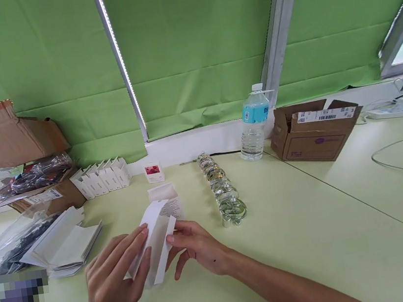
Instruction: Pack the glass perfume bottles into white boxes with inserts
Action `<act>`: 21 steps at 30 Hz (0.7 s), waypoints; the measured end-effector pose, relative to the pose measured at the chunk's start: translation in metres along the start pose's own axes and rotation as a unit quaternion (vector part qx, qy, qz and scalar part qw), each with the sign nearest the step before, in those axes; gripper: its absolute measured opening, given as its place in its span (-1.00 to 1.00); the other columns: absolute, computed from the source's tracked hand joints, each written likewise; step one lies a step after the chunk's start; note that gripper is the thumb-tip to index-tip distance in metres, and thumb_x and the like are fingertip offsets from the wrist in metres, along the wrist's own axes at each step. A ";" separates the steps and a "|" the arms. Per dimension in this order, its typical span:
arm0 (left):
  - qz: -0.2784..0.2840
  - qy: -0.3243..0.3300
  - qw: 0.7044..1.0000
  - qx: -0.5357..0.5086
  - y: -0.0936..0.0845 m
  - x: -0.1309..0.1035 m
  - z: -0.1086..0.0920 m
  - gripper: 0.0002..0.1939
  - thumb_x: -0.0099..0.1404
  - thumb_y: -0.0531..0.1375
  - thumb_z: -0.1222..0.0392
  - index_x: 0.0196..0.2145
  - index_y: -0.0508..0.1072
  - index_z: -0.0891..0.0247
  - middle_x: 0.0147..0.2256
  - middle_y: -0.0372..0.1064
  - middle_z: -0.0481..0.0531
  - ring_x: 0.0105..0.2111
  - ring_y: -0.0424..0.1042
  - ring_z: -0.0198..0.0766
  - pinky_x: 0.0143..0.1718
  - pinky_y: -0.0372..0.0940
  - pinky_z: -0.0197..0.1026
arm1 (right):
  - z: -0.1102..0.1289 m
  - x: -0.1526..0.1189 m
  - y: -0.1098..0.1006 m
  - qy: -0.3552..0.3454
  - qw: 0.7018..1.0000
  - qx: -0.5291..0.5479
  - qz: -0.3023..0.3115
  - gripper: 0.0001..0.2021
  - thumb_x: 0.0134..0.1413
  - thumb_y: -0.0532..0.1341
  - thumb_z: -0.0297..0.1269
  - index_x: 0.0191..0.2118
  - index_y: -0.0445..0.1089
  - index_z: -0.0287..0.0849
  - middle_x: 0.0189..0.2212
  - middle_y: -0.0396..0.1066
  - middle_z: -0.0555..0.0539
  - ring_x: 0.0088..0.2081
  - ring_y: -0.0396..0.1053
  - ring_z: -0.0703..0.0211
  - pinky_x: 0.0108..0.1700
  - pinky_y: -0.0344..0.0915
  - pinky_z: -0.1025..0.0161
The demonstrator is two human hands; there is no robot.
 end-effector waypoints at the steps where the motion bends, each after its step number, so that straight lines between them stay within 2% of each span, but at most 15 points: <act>1: -0.002 0.010 1.000 -0.005 0.000 0.000 -0.003 -0.51 0.11 0.28 0.30 0.03 0.38 0.16 -0.08 0.48 0.08 -0.18 0.48 -0.14 -0.16 0.40 -0.11 | 0.001 0.000 0.000 -0.008 1.000 0.004 0.002 -0.61 0.10 0.22 -0.12 0.02 0.34 -0.18 -0.26 0.44 -0.15 -0.34 0.43 0.15 -0.44 0.42 0.25; 4: -0.002 0.022 0.999 -0.035 0.000 0.002 -0.010 -0.47 0.10 0.28 0.32 0.06 0.35 0.23 0.02 0.39 0.16 0.01 0.38 -0.02 -0.01 0.34 0.02 | 0.003 0.000 0.001 -0.035 0.999 0.012 -0.003 -0.66 0.13 0.20 -0.16 -0.01 0.37 -0.20 -0.26 0.43 -0.16 -0.30 0.41 0.13 -0.43 0.43 0.23; 7: 0.020 0.006 0.996 -0.084 0.002 0.002 -0.015 -0.46 0.14 0.25 0.29 0.10 0.30 0.28 0.18 0.18 0.25 0.16 0.20 0.09 0.09 0.24 0.15 | 0.005 0.000 0.001 -0.055 0.998 0.007 -0.011 -0.69 0.16 0.18 -0.19 -0.03 0.39 -0.22 -0.29 0.42 -0.16 -0.29 0.41 0.13 -0.45 0.42 0.26; 10: 0.054 -0.023 0.992 -0.111 0.004 0.000 -0.016 -0.44 0.20 0.21 0.09 0.13 0.26 0.30 0.26 -0.02 0.32 0.20 0.13 0.12 0.05 0.28 0.10 | 0.005 0.000 0.000 -0.064 0.998 -0.007 -0.017 -0.71 0.19 0.15 -0.19 -0.04 0.39 -0.23 -0.32 0.41 -0.14 -0.35 0.42 0.16 -0.50 0.38 0.31; 12: 0.071 -0.028 0.992 -0.101 0.005 -0.002 -0.017 -0.32 0.17 0.22 -0.10 0.14 0.23 0.33 0.27 -0.08 0.38 0.20 0.14 0.13 0.00 0.33 0.04 | 0.006 0.000 -0.001 -0.063 0.998 -0.012 -0.014 -0.70 0.20 0.13 -0.18 -0.02 0.37 -0.23 -0.37 0.40 -0.12 -0.41 0.42 0.18 -0.56 0.35 0.35; 14: 0.065 -0.013 0.995 -0.070 0.006 -0.003 -0.018 -0.22 0.09 0.26 -0.18 0.14 0.24 0.34 0.26 -0.07 0.41 0.18 0.17 0.12 -0.02 0.34 0.00 | 0.007 0.000 -0.002 -0.063 0.998 -0.010 -0.009 -0.68 0.22 0.11 -0.16 -0.01 0.36 -0.22 -0.40 0.39 -0.11 -0.45 0.42 0.19 -0.61 0.33 0.35; 17: 0.033 0.041 0.998 -0.016 0.008 -0.002 -0.019 -0.24 0.03 0.31 -0.16 0.08 0.30 0.34 0.19 0.10 0.39 0.13 0.25 0.08 0.01 0.31 -0.03 | 0.008 -0.001 -0.003 -0.070 0.997 -0.014 -0.009 -0.65 0.23 0.09 -0.10 0.00 0.34 -0.22 -0.40 0.39 -0.11 -0.46 0.42 0.19 -0.63 0.32 0.35; 21: 0.022 0.101 0.994 0.019 0.010 -0.001 -0.019 -0.19 -0.03 0.28 -0.29 0.04 0.36 0.35 0.07 0.29 0.36 0.08 0.29 0.10 0.06 0.25 0.01 | 0.007 -0.003 -0.002 -0.071 0.996 -0.053 -0.026 -0.63 0.17 0.15 -0.05 -0.06 0.35 -0.24 -0.46 0.39 -0.07 -0.55 0.38 0.27 -0.69 0.24 0.43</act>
Point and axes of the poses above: each hand's wrist, its own x-axis towards the middle knuckle, its own y-axis out of the palm, z = x × y, the point moved 3 cm from there along x, towards the middle knuckle
